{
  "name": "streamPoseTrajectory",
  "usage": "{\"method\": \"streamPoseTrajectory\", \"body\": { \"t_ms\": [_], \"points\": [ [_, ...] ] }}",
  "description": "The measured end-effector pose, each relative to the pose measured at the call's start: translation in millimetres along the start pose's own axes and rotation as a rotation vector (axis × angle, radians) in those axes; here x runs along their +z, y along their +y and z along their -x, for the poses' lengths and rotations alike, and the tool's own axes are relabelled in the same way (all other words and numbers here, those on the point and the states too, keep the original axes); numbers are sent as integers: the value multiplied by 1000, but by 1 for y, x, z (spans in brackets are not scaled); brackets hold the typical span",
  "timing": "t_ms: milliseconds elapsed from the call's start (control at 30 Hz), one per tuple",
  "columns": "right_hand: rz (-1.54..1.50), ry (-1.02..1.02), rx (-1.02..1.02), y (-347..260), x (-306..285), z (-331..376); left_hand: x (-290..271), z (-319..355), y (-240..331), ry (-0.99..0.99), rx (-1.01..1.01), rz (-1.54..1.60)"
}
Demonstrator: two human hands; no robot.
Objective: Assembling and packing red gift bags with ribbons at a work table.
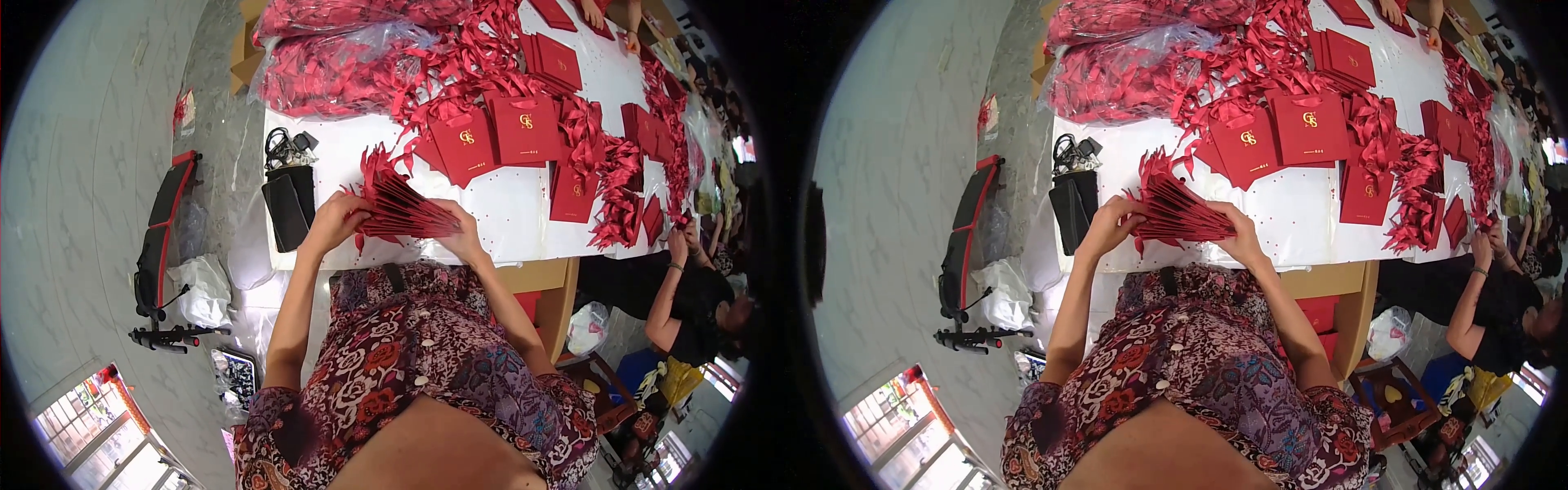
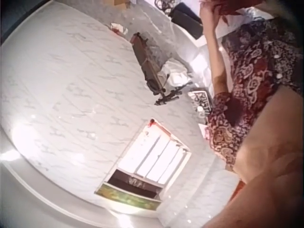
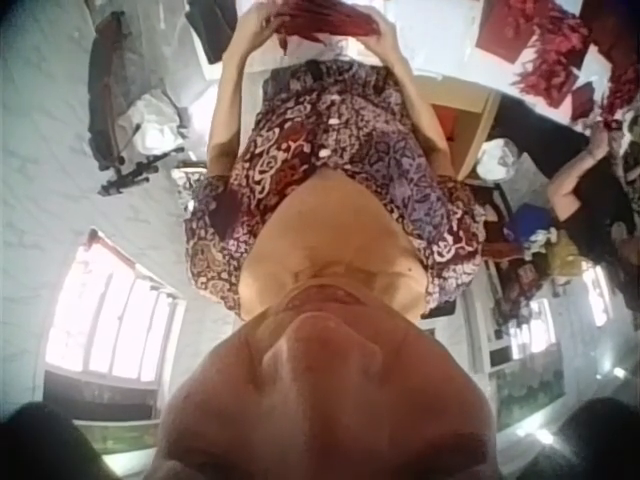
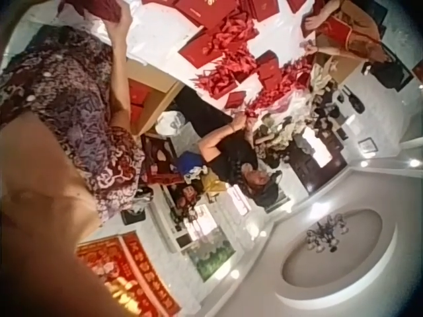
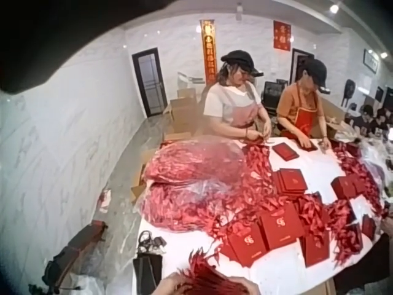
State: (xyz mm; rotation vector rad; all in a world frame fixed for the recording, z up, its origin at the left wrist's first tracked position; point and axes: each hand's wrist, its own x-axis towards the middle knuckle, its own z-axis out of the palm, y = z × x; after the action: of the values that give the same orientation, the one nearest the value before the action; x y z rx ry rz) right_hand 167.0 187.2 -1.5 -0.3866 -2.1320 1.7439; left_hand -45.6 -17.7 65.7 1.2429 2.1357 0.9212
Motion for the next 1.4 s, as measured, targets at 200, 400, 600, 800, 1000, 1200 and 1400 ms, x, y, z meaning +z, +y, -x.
{"method": "streamPoseTrajectory", "body": {
  "t_ms": [200,400,600,800,1000,1200,1400],
  "points": [
    [15,0,13,-4,0,-2,0,-2,-11,-8,188,-23],
    [43,11,5,-1,-1,0,4,-4,-5,-6,85,8],
    [29,14,37,0,0,-1,19,9,-8,340,-3,-146],
    [26,45,24,-13,3,-4,-3,40,-41,298,-199,-429],
    [23,49,1,-4,2,-1,-11,16,-12,405,-36,-44],
    [-50,24,78,-10,4,-1,16,-1,-20,-77,58,651],
    [-200,-6,209,-7,3,-9,34,-31,-15,69,227,195]
  ]
}}
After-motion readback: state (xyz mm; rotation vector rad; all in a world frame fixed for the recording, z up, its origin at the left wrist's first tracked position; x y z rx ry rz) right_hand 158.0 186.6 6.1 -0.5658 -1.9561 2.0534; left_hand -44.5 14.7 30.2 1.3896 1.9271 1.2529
